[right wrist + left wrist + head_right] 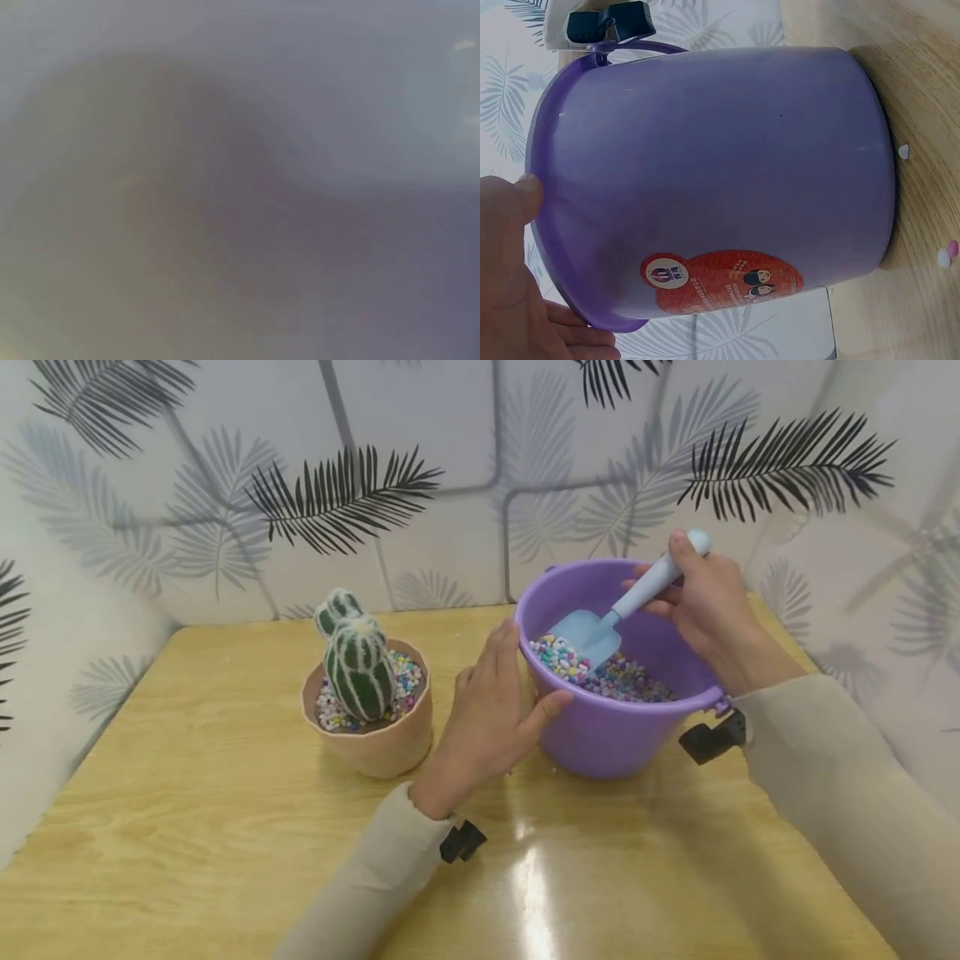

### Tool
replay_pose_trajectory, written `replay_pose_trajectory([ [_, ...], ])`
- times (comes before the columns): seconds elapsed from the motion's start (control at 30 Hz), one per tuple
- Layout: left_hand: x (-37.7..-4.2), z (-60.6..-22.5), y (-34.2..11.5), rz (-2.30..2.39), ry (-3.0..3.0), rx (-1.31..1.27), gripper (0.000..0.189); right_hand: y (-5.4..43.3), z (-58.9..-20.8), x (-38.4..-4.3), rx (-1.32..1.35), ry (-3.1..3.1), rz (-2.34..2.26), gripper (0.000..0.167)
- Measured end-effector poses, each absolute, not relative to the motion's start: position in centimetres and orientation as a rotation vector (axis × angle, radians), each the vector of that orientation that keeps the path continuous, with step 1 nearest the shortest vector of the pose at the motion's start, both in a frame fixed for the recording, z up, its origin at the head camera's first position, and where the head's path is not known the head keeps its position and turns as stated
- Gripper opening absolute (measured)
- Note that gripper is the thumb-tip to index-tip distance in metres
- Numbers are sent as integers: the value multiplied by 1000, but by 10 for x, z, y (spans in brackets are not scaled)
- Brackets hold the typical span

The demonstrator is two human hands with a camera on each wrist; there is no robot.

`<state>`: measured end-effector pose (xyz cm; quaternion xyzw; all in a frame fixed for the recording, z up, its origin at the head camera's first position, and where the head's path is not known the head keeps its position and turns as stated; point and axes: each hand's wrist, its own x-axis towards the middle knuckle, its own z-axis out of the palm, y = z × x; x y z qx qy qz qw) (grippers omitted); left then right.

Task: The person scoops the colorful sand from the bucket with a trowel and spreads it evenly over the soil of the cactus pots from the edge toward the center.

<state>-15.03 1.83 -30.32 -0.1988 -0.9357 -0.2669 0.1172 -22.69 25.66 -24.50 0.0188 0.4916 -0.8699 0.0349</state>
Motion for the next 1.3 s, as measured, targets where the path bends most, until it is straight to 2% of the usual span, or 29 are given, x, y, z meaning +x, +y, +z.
replay_pose_trajectory([
  [0.4, -151, -306, 24, -741, -2749, -587, 96, 264, -248, -224, 144, 1581, -2608, 30],
  [0.77, -153, -306, 25, -766, -2739, -614, 95, 270, -246, -228, 170, 1395, -2748, 23],
  [1.3, -151, -303, 18, -833, -2734, -613, 95, 272, -242, -238, 389, 1194, -2824, 18],
])
